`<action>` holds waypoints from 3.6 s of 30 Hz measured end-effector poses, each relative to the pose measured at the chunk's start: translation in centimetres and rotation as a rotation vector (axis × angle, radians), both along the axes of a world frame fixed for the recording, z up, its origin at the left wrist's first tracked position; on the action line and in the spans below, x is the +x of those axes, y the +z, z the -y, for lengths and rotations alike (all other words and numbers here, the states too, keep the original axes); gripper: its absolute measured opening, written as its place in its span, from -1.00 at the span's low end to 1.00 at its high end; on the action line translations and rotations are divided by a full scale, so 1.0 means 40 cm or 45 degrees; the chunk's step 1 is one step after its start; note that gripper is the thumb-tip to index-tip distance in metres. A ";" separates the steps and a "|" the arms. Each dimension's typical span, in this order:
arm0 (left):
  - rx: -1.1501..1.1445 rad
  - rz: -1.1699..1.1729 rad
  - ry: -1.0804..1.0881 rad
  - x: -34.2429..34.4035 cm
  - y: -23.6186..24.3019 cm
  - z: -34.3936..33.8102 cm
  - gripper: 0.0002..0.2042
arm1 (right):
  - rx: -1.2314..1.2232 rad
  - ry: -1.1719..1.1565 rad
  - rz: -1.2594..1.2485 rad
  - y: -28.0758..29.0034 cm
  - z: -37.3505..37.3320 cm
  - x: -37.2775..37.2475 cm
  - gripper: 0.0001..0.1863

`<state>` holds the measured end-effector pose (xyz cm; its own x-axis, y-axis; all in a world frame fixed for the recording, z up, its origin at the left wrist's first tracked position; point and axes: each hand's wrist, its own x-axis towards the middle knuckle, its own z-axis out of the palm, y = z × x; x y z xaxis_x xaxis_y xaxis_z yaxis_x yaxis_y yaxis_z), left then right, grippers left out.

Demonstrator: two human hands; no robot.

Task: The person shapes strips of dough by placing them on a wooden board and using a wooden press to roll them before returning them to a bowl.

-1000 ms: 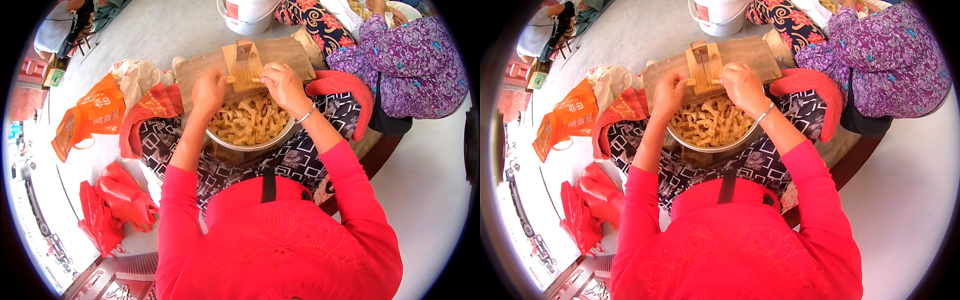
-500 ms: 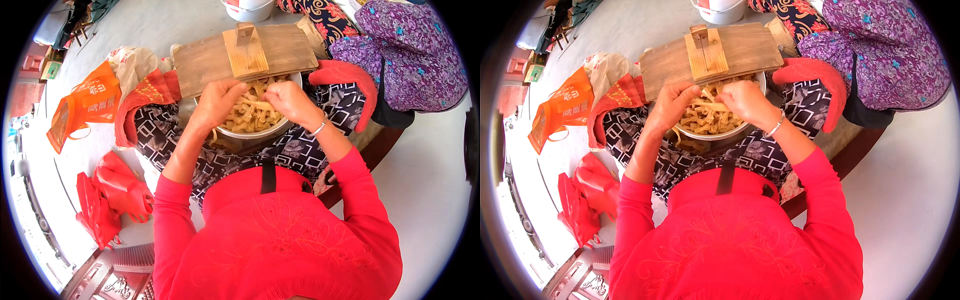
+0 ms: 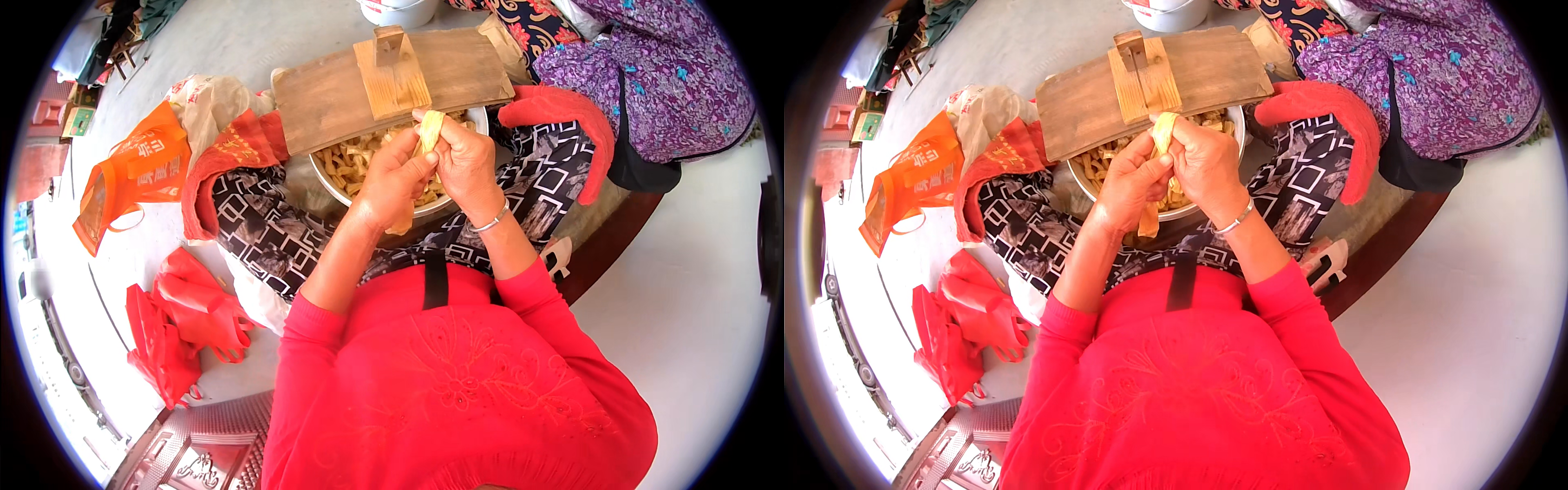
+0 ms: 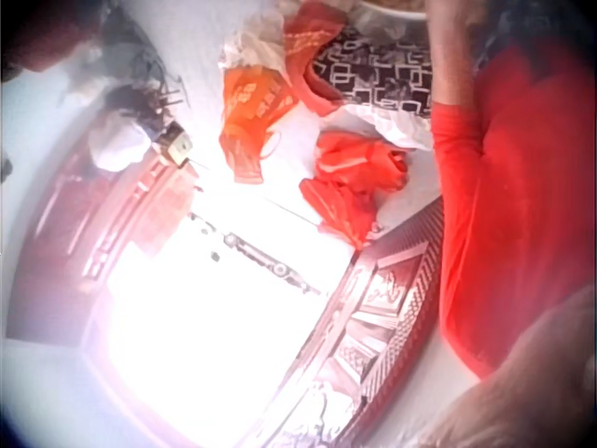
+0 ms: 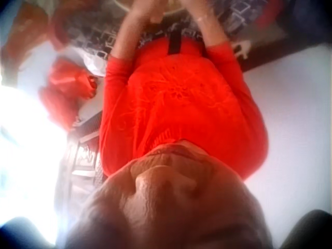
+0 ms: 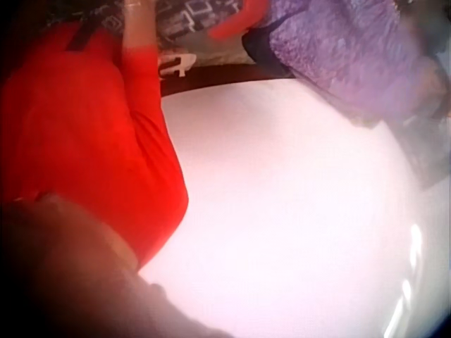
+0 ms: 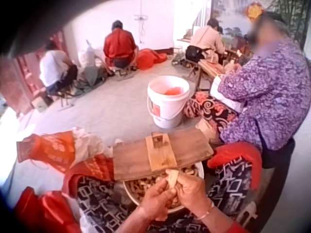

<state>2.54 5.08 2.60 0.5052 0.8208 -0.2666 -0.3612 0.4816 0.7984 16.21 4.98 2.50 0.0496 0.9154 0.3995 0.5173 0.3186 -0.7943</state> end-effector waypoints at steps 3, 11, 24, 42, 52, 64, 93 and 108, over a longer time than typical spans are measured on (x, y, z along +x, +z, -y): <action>-0.067 -0.021 -0.083 -0.009 -0.026 -0.006 -0.84 | 0.075 -0.061 0.253 -0.014 0.001 0.016 -0.82; 1.317 -1.462 0.099 -0.037 -0.061 0.026 -0.95 | -0.304 0.099 0.424 -0.057 0.041 0.038 -0.77; 1.182 -1.005 0.097 -0.042 -0.021 0.055 -0.70 | -0.797 0.344 -0.863 -0.118 0.081 0.017 -0.84; 0.867 -1.143 0.089 -0.087 -0.088 0.128 -0.81 | -0.422 0.226 -1.045 -0.096 0.057 0.040 -0.75; 1.213 -1.298 -0.009 -0.081 -0.014 0.016 -0.86 | -0.977 0.662 -0.354 0.031 -0.050 0.105 -0.75; 0.431 -0.687 -0.059 -0.126 -0.031 -0.213 -0.87 | -0.659 0.350 -0.463 0.027 -0.163 0.095 -0.86; 0.787 -1.104 -0.229 -0.146 -0.009 -0.024 -0.70 | -0.487 0.339 0.431 -0.034 0.050 0.029 -0.71; -0.163 0.082 -0.038 -0.010 -0.009 0.089 -0.89 | -0.070 0.019 0.275 0.035 0.092 0.009 -0.83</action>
